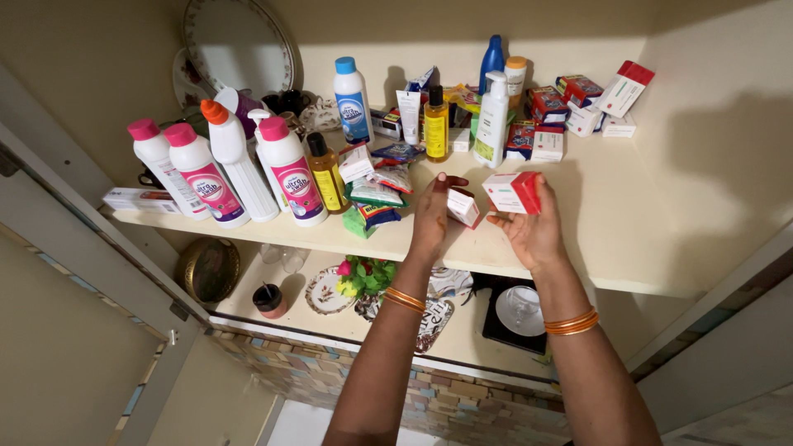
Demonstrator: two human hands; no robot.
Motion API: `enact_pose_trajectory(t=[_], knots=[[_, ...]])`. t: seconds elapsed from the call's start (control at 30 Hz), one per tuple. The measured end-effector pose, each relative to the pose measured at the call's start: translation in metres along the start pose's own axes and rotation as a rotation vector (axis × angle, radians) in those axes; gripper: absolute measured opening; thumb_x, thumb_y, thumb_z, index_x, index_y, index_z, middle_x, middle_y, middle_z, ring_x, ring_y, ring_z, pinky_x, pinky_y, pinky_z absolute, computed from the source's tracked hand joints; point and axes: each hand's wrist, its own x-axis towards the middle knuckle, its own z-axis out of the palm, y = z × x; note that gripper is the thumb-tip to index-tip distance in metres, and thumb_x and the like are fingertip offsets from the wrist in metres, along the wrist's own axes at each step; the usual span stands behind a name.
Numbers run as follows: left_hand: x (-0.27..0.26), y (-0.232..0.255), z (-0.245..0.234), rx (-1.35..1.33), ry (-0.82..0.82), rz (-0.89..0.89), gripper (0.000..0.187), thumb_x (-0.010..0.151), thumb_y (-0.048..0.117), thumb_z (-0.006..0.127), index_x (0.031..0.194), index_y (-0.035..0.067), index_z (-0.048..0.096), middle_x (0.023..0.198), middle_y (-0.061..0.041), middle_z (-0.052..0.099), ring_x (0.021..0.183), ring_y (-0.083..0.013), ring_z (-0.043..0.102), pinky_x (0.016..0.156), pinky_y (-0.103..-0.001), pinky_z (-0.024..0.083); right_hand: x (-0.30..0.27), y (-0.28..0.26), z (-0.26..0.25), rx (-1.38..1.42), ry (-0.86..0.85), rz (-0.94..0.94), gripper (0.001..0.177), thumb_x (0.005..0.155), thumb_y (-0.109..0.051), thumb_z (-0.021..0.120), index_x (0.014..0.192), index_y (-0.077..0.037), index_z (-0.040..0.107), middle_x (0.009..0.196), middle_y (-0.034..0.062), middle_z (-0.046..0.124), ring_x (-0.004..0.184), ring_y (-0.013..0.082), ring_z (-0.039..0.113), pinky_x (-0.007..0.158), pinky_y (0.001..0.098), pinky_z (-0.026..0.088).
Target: The person opens a mirrored cupboard and rearranges items on the shelves. They pick up and place back various bottles, boxes, and sachets, including laundry detergent and personal care products, to tidy the space.
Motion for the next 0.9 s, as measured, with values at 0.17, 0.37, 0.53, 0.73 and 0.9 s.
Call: enact_pose_trajectory(t=[0.17,0.37,0.53,0.73,0.9], knots=[[0.0,-0.006,0.001,0.027,-0.017,0.096,0.046,0.11,0.043,0.05,0.11,0.002,0.07,0.093,-0.005,0.067,0.088,-0.0115,0.061,0.082,-0.026,0.049,0.001,-0.004,0.002,0.051,0.095,0.009,0.073,0.091,-0.074,0.05,0.125,-0.011,0.06,0.116,0.0094,0.067,0.099,0.0239,0.063,0.088,0.0408,0.05],[-0.007,0.004,0.008,0.187,-0.06,0.09,0.038,0.106,0.036,0.052,0.108,0.004,0.071,0.092,-0.002,0.068,0.086,-0.0105,0.06,0.08,-0.026,0.05,-0.004,-0.009,0.007,0.049,0.09,-0.007,0.074,0.089,-0.078,0.046,0.125,-0.014,0.059,0.117,0.0079,0.067,0.101,0.024,0.064,0.085,0.0392,0.048],[-0.007,0.004,0.01,0.022,-0.229,0.019,0.033,0.104,0.033,0.051,0.114,0.006,0.067,0.095,-0.002,0.07,0.088,-0.0104,0.064,0.081,-0.026,0.053,-0.004,-0.009,0.006,0.068,0.069,-0.021,0.074,0.094,-0.077,0.043,0.129,-0.013,0.058,0.121,0.0081,0.067,0.106,0.0232,0.062,0.088,0.0393,0.046],[-0.006,-0.007,0.006,0.114,-0.182,0.133,0.035,0.109,0.031,0.05,0.114,0.002,0.069,0.1,-0.006,0.071,0.092,-0.0108,0.063,0.085,-0.027,0.052,-0.005,-0.009,0.01,0.105,-0.044,-0.037,0.068,0.097,-0.066,0.047,0.133,-0.009,0.056,0.125,0.0128,0.066,0.116,0.0289,0.062,0.104,0.0501,0.048],[-0.01,0.004,0.006,0.093,-0.175,0.186,0.041,0.11,0.035,0.045,0.113,0.002,0.07,0.099,-0.006,0.074,0.092,-0.0116,0.068,0.087,-0.026,0.054,-0.005,-0.006,0.009,0.042,-0.049,-0.068,0.057,0.096,-0.055,0.054,0.135,-0.013,0.053,0.133,0.0098,0.063,0.123,0.0298,0.061,0.107,0.0515,0.047]])
